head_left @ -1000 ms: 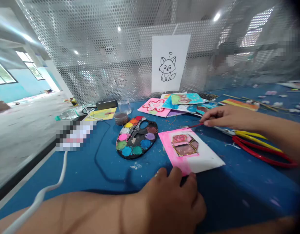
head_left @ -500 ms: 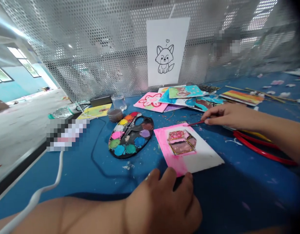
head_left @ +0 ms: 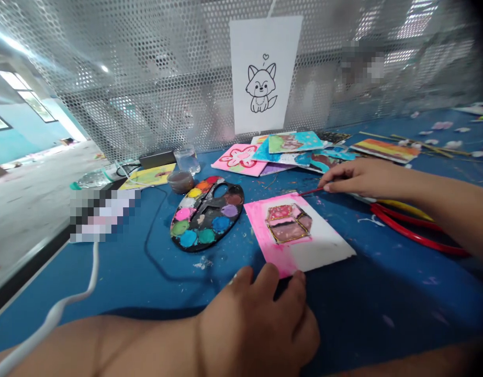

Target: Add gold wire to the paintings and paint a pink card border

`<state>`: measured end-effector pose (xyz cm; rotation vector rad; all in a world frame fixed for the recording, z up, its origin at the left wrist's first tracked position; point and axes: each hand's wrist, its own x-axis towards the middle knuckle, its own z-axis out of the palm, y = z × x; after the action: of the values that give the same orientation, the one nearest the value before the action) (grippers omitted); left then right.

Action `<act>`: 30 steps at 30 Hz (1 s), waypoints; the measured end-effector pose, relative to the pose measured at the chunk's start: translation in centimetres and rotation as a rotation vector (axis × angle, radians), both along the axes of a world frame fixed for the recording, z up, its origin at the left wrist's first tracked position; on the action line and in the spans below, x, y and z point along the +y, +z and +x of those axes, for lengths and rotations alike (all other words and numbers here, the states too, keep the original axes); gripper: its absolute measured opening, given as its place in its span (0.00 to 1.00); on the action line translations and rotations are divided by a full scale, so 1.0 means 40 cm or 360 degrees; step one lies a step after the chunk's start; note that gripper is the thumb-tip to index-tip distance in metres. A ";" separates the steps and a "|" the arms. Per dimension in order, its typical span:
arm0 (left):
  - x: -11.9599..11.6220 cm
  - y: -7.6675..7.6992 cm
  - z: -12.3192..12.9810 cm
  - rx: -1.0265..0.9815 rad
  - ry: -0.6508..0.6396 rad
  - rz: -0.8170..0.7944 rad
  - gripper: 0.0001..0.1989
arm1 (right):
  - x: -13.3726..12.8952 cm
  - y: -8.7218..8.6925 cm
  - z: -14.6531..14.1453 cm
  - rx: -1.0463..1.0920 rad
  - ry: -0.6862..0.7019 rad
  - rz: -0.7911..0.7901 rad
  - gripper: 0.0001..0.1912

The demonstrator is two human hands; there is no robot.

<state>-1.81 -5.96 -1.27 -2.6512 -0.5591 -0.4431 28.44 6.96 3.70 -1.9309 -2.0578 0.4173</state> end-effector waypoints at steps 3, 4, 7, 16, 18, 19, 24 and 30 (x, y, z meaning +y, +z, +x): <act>0.000 0.002 0.002 0.0016 -0.0002 -0.0011 0.07 | 0.002 0.001 0.021 0.0074 0.0083 -0.0193 0.11; -0.001 0.003 0.002 0.0039 0.0000 -0.0023 0.08 | 0.002 0.000 0.030 0.0072 0.0112 -0.0236 0.10; -0.004 0.008 0.003 0.0081 0.0032 -0.0052 0.09 | 0.005 -0.003 0.037 0.0113 0.0149 -0.0231 0.10; -0.001 0.016 0.004 0.0115 -0.0008 -0.0084 0.10 | 0.009 -0.002 0.058 0.0125 0.0159 -0.0319 0.13; -0.003 0.018 0.004 0.0158 0.0007 -0.0112 0.11 | 0.015 -0.008 0.077 0.0135 0.0194 -0.0363 0.18; -0.004 0.019 0.004 0.0169 0.0012 -0.0122 0.12 | 0.018 -0.011 0.080 0.0135 0.0194 -0.0325 0.22; -0.001 0.021 0.003 0.0097 0.0007 -0.0090 0.09 | 0.025 -0.005 0.068 0.0123 0.0201 -0.0269 0.26; 0.004 0.022 0.004 0.0101 -0.0016 -0.0109 0.09 | 0.009 -0.001 0.090 0.0136 0.0097 -0.0215 0.33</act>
<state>-1.66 -5.80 -0.39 -2.7236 -0.5510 -0.3469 32.04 7.34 3.66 -1.8923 -2.0862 0.6565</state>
